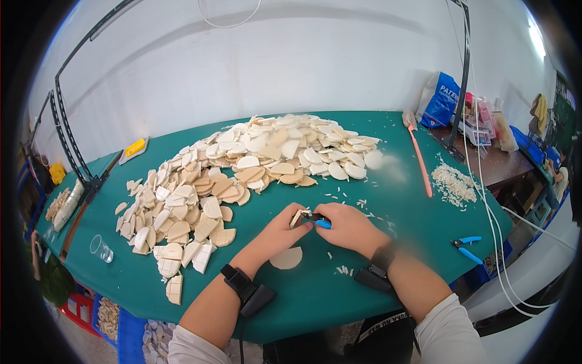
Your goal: Trimming small semi-circular white pieces with blue nippers on a workbench.
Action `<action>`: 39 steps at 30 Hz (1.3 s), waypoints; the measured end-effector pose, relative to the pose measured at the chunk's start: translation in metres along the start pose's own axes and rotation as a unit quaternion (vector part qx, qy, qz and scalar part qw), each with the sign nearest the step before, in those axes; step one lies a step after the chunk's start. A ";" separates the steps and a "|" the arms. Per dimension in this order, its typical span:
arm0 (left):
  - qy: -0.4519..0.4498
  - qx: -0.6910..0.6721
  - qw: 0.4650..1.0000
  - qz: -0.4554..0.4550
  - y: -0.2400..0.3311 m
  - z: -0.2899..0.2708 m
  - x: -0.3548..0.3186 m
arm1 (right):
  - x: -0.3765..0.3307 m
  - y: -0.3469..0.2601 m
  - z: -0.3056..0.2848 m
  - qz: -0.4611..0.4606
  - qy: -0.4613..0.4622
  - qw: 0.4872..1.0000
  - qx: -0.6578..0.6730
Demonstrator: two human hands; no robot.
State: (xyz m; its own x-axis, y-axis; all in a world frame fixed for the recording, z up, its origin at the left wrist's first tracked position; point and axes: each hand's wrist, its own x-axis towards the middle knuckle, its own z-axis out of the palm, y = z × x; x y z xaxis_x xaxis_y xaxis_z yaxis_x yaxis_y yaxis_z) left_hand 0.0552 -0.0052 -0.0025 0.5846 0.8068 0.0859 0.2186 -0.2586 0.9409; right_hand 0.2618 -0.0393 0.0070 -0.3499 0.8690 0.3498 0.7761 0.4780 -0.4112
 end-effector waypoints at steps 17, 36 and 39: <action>0.060 0.154 0.985 0.048 -0.003 -0.010 0.000 | 0.002 0.007 0.005 0.018 0.067 0.997 -0.034; 0.012 0.180 0.980 -0.079 0.056 -0.036 -0.038 | 0.002 0.010 0.006 0.041 0.112 0.993 -0.017; -0.027 0.168 0.981 -0.091 0.054 -0.039 -0.038 | 0.004 0.008 0.006 0.047 0.099 0.994 -0.012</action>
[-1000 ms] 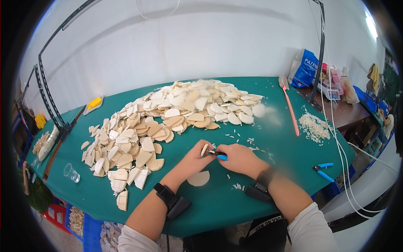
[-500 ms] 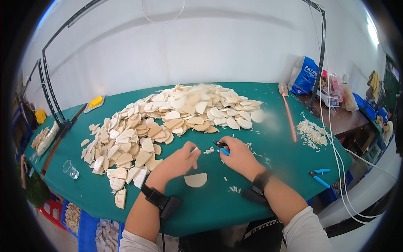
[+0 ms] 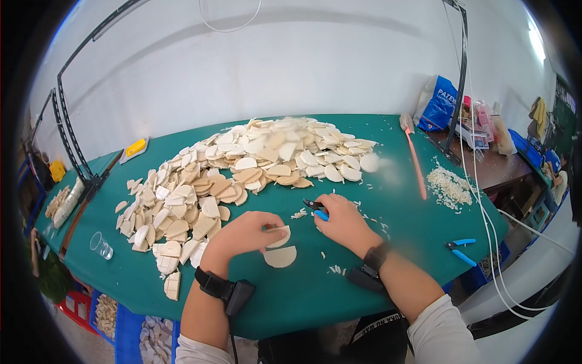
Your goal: Trimming small semi-circular white pieces with blue nippers on a workbench.
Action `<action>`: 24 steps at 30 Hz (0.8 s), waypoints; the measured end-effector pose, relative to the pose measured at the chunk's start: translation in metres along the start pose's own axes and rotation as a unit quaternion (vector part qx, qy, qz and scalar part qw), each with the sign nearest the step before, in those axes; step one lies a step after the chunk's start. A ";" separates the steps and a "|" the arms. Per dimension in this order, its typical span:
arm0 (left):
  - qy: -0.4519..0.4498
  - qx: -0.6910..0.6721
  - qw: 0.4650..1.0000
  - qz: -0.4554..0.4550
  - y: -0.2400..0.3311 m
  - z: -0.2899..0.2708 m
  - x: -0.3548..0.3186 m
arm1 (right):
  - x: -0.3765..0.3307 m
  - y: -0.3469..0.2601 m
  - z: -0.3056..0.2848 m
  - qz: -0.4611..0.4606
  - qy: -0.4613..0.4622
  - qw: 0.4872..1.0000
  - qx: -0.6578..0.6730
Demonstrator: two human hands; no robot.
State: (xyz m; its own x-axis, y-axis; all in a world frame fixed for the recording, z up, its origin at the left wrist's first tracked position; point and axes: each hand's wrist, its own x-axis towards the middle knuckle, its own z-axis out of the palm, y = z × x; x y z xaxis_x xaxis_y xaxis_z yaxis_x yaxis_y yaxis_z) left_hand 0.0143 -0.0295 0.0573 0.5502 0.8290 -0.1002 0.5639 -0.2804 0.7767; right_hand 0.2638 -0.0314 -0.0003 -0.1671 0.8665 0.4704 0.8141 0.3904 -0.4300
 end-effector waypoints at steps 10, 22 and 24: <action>-0.068 0.085 0.992 0.061 -0.015 0.004 0.007 | -0.001 -0.001 0.001 0.013 -0.004 0.999 0.044; -0.066 0.164 0.984 0.030 -0.018 0.006 0.003 | 0.000 0.003 0.000 0.019 0.013 0.998 0.050; -0.086 0.187 0.978 0.023 -0.011 0.003 -0.005 | 0.000 0.003 0.004 0.004 0.016 0.999 0.045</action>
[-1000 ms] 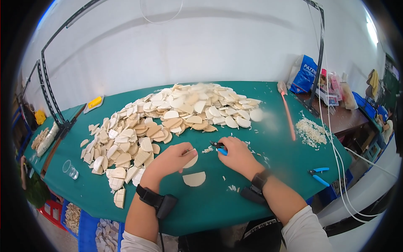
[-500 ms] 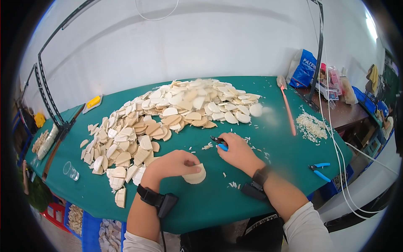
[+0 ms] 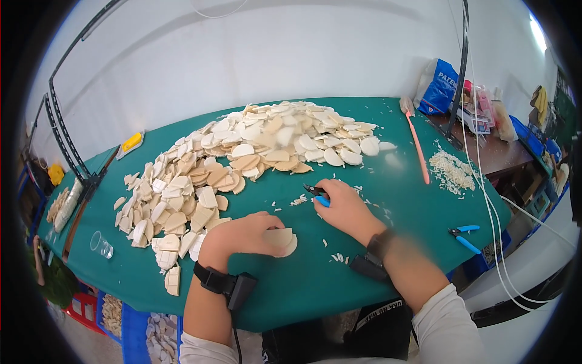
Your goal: Trimming small semi-circular white pieces with blue nippers on a workbench.
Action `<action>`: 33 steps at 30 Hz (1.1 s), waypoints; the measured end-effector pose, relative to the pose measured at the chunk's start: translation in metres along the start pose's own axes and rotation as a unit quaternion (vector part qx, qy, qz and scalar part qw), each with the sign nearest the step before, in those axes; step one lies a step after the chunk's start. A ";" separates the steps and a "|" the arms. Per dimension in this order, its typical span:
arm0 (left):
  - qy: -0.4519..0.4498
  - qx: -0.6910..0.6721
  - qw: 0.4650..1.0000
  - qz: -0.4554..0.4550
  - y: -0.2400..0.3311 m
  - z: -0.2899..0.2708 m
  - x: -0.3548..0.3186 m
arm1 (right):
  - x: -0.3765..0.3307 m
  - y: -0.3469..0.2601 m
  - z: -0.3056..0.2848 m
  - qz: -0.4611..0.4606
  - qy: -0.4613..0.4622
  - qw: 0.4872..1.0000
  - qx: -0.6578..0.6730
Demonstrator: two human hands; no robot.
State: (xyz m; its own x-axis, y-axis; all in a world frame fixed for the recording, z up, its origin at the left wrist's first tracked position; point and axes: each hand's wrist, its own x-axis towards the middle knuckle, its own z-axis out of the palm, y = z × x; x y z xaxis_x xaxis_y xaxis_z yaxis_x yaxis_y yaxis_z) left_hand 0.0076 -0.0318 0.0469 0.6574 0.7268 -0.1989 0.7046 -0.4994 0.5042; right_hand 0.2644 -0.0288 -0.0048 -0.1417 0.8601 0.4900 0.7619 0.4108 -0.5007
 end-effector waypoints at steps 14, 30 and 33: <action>-0.007 0.042 0.999 -0.004 0.022 0.002 -0.005 | 0.000 0.000 -0.002 0.015 -0.017 1.000 -0.020; -0.014 0.053 0.998 0.016 0.022 0.008 -0.001 | -0.002 0.002 -0.004 0.025 -0.043 0.998 -0.026; 0.003 0.051 0.999 0.005 0.023 0.009 -0.009 | 0.000 -0.005 0.000 0.023 -0.046 0.999 -0.008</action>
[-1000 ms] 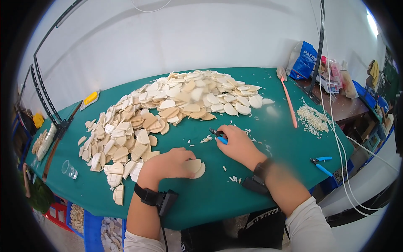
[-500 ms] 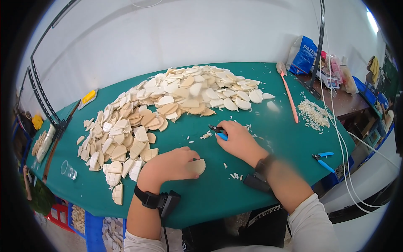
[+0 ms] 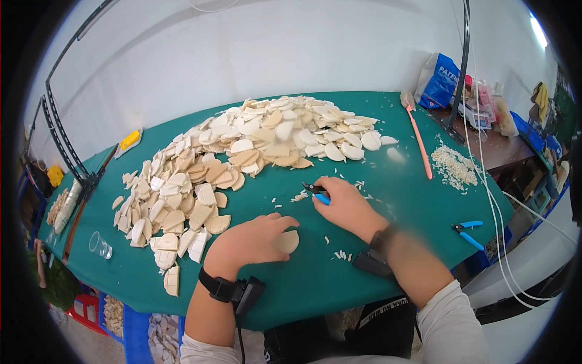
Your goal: Trimming small semi-circular white pieces with blue nippers on a workbench.
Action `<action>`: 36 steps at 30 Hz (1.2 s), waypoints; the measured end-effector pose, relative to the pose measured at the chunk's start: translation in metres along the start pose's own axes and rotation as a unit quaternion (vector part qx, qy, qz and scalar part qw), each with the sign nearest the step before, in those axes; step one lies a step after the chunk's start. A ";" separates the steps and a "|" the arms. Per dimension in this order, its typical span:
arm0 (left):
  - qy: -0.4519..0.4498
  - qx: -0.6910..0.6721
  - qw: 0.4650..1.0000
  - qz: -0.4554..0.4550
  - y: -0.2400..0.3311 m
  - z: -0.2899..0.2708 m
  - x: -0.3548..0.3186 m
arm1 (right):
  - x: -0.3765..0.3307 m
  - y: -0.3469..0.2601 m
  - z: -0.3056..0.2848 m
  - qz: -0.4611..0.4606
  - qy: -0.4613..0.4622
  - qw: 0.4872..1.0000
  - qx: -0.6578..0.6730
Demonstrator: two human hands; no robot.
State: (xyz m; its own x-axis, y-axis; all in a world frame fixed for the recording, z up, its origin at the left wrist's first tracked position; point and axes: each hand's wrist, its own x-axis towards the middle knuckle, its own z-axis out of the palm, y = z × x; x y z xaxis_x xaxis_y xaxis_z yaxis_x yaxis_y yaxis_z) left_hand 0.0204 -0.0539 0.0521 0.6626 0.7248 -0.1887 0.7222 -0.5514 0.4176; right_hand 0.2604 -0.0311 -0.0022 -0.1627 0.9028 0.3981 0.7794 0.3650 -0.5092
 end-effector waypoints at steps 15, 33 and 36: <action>0.018 -0.382 0.900 0.212 -0.012 -0.003 0.015 | 0.002 -0.006 -0.004 -0.001 0.192 0.968 0.163; 0.090 -0.029 0.994 0.052 -0.004 0.010 0.027 | -0.003 -0.012 -0.015 -0.009 0.262 0.935 0.240; 0.034 -0.044 0.997 0.056 -0.007 0.011 0.032 | -0.003 -0.002 -0.014 -0.016 0.274 0.929 0.249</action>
State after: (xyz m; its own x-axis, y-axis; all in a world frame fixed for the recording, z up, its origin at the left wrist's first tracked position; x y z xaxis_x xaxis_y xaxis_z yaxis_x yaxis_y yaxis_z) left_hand 0.0386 -0.0315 0.0335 0.7206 0.6890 -0.0775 0.6229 -0.5942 0.5089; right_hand 0.2673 -0.0378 0.0083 0.2585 0.6876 0.6785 0.3805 0.5731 -0.7258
